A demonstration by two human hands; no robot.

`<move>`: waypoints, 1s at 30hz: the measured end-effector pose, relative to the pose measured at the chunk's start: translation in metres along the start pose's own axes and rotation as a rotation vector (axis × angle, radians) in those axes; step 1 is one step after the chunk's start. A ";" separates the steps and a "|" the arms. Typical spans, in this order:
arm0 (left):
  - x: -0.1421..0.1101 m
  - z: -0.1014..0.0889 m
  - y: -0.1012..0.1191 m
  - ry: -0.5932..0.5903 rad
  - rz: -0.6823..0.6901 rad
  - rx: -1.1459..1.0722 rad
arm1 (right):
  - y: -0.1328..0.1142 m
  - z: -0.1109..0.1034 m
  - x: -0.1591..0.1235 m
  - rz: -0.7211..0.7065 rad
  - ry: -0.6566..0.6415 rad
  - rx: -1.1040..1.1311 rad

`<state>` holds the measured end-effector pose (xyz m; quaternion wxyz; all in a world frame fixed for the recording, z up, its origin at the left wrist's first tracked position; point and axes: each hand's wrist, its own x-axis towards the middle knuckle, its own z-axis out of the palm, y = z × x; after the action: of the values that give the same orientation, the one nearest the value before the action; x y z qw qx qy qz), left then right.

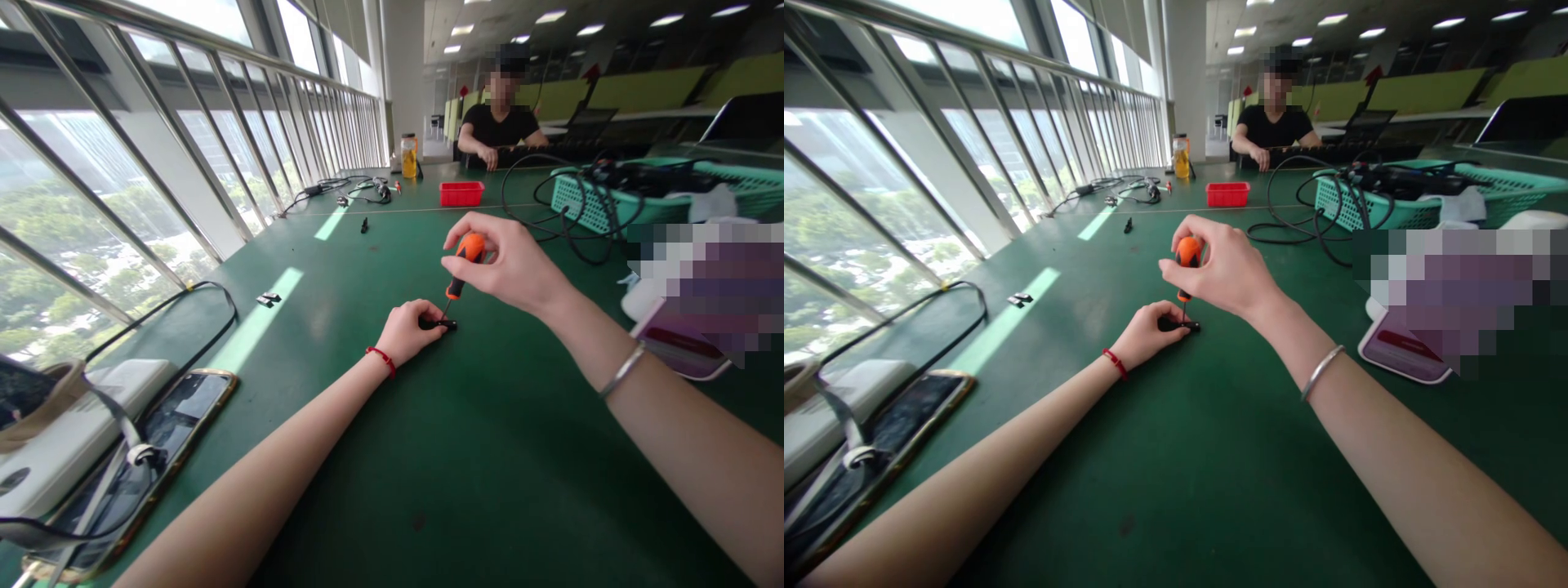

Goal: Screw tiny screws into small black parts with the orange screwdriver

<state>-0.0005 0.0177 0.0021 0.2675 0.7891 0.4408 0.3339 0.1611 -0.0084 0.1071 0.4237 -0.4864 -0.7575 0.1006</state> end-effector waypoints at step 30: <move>0.000 0.000 0.000 0.005 0.004 0.008 | -0.003 -0.003 0.000 0.056 0.053 -0.124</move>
<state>-0.0008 0.0176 0.0020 0.2628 0.7903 0.4409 0.3346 0.1618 -0.0109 0.1110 0.4096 -0.5353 -0.7368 0.0523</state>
